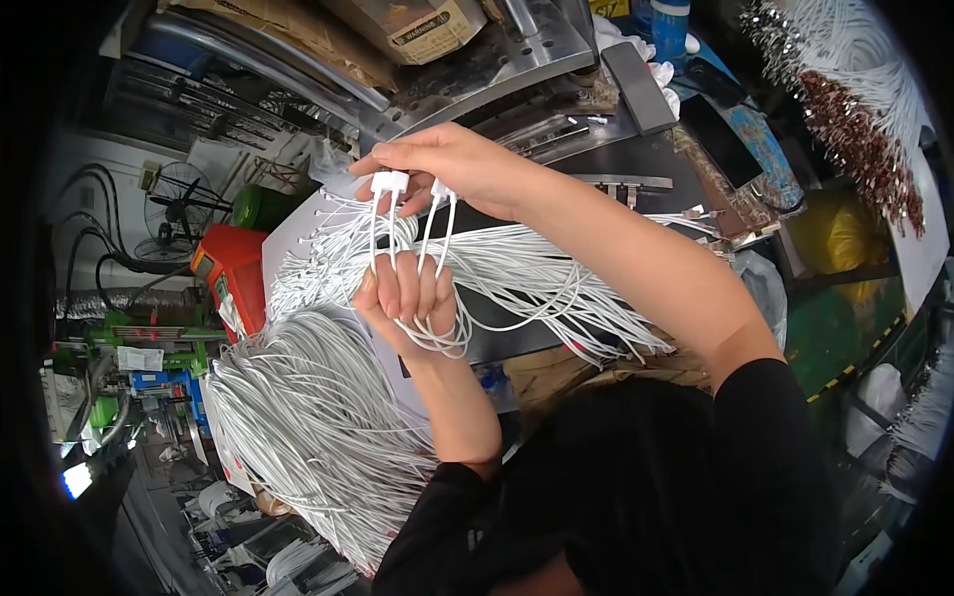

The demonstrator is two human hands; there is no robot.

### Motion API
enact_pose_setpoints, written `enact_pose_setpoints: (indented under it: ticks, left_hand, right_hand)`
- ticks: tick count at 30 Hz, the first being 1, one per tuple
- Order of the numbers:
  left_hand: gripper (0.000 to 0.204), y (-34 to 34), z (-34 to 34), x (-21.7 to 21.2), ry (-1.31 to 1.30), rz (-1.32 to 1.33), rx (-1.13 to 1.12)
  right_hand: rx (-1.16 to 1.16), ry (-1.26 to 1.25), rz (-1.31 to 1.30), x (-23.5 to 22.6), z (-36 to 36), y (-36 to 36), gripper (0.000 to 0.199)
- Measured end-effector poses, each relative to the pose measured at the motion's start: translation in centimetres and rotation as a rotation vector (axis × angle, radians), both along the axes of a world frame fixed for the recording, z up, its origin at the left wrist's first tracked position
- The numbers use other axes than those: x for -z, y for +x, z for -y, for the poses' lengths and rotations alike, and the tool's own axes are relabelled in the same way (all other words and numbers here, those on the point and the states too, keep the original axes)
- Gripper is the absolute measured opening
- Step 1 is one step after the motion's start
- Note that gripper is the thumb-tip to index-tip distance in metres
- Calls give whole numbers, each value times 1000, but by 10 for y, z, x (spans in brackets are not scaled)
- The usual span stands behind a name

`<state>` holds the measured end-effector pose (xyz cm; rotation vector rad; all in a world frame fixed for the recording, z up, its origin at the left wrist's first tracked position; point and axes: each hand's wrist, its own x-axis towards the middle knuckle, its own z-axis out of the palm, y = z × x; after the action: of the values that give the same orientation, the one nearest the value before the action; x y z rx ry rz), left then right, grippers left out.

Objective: Organize and group white cables into a plastic alignment tool at a manual assembly station.

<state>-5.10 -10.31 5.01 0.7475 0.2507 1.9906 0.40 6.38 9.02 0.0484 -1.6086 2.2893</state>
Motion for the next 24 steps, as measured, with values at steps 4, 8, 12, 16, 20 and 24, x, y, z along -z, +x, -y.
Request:
enact_pose_setpoints:
  ticks: [4, 8, 12, 16, 20, 24]
  left_hand:
    - [37, 0, -1, 2, 20, 7, 40]
    - [37, 0, -1, 3, 14, 2, 40]
    - [37, 1, -3, 0, 40, 29, 53]
    - [36, 1, -6, 2, 32, 17, 54]
    - [38, 1, -7, -1, 18, 146, -3]
    - [38, -2, -8, -4, 18, 231, -32]
  right_hand:
    - [-96, -200, -11, 4, 1, 2, 43]
    - [-84, -278, 64, 3, 6, 4, 42]
    - [-62, -245, 97, 3, 6, 4, 42]
    - [-77, -269, 145, 10, 6, 4, 41]
    - [-118, -219, 203, 18, 2, 5, 39]
    - [13, -130, 260, 25, 1, 9, 35]
